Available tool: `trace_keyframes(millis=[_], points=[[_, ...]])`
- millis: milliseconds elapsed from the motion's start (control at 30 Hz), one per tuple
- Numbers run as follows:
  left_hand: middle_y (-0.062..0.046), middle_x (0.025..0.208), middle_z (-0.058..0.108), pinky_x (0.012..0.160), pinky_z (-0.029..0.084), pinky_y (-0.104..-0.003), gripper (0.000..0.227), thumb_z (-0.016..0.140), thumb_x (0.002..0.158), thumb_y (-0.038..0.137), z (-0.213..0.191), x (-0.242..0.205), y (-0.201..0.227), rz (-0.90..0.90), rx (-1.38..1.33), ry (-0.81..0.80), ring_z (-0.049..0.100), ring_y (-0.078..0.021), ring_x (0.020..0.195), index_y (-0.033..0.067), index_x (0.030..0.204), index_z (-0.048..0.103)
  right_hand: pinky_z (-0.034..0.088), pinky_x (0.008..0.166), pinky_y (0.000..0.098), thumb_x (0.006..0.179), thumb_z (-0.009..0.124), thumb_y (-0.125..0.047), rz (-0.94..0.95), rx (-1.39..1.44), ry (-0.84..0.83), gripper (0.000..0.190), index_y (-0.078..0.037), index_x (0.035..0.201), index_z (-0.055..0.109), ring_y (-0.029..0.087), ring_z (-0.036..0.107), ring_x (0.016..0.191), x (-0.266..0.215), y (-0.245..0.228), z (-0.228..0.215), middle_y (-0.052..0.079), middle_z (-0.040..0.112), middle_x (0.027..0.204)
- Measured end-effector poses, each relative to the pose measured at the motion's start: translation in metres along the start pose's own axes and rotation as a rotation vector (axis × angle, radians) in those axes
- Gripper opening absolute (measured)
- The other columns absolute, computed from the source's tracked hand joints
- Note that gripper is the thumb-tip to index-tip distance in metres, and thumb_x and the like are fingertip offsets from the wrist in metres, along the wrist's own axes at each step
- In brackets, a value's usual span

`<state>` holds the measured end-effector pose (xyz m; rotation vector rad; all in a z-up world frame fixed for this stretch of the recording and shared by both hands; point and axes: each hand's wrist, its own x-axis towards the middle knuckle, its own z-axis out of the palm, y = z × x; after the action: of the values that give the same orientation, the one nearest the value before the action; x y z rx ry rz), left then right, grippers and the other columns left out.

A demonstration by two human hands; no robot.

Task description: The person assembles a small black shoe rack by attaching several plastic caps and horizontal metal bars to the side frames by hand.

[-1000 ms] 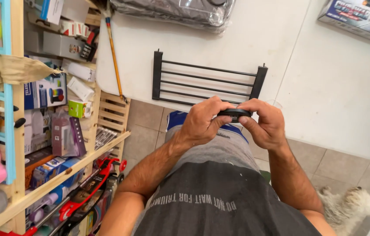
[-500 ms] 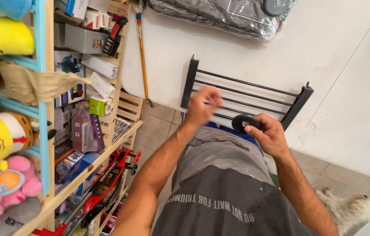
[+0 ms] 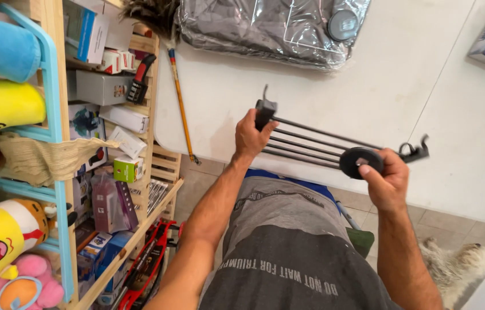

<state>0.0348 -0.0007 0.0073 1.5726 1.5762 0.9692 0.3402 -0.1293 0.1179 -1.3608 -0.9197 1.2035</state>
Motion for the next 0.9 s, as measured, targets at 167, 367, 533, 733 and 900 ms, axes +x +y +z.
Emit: trace_keyframes(millis=[167,367,533,733,900], points=[[-0.004,0.069,0.045,0.050,0.039,-0.038,0.048,0.066,0.096,0.047,-0.059,0.018,0.127,0.725,-0.125,-0.109,0.042,-0.0195,0.055,0.0065,0.082,0.046,0.051,0.066,0.0275,0.093,0.073,-0.011,-0.177,-0.138,0.082,0.019,-0.007,0.101,0.057,0.014,0.059,0.079,-0.006,-0.071,0.007,0.005,0.064,0.092],[-0.013,0.083,0.064,0.058,0.047,-0.042,0.015,0.048,0.101,0.009,-0.084,0.011,0.196,1.126,-0.050,-0.082,0.052,-0.0284,0.061,0.0007,0.090,0.053,0.059,0.075,0.0285,0.096,0.071,-0.011,-0.429,-0.161,-0.068,0.025,0.005,0.115,0.066,0.021,0.070,0.087,-0.005,-0.126,0.049,0.020,0.072,0.109],[-0.002,0.070,0.066,0.053,0.053,-0.037,0.009,0.064,0.087,0.015,-0.072,0.001,0.203,1.169,-0.114,0.127,0.061,-0.0216,0.054,0.0116,0.079,0.061,0.062,0.078,0.0394,0.089,0.075,0.000,-0.652,0.041,-0.064,0.014,0.008,0.098,0.068,0.035,0.078,0.092,-0.015,-0.143,0.089,0.031,0.075,0.102],[-0.007,0.072,0.065,0.055,0.054,-0.037,0.016,0.068,0.090,0.020,-0.061,-0.017,0.228,1.071,-0.047,0.187,0.061,-0.0253,0.056,0.0069,0.083,0.063,0.061,0.081,0.0441,0.090,0.074,0.004,-0.846,-0.010,0.016,0.015,0.009,0.101,0.065,0.041,0.075,0.097,-0.012,-0.148,0.089,0.034,0.072,0.106],[-0.007,0.067,0.061,0.054,0.054,-0.035,0.011,0.073,0.087,0.011,-0.061,-0.029,0.267,0.989,0.020,0.209,0.061,-0.0254,0.053,0.0046,0.083,0.064,0.061,0.077,0.0436,0.087,0.077,0.004,-0.928,-0.182,0.057,0.015,0.011,0.093,0.064,0.042,0.076,0.091,0.001,-0.159,0.066,0.036,0.073,0.103]])
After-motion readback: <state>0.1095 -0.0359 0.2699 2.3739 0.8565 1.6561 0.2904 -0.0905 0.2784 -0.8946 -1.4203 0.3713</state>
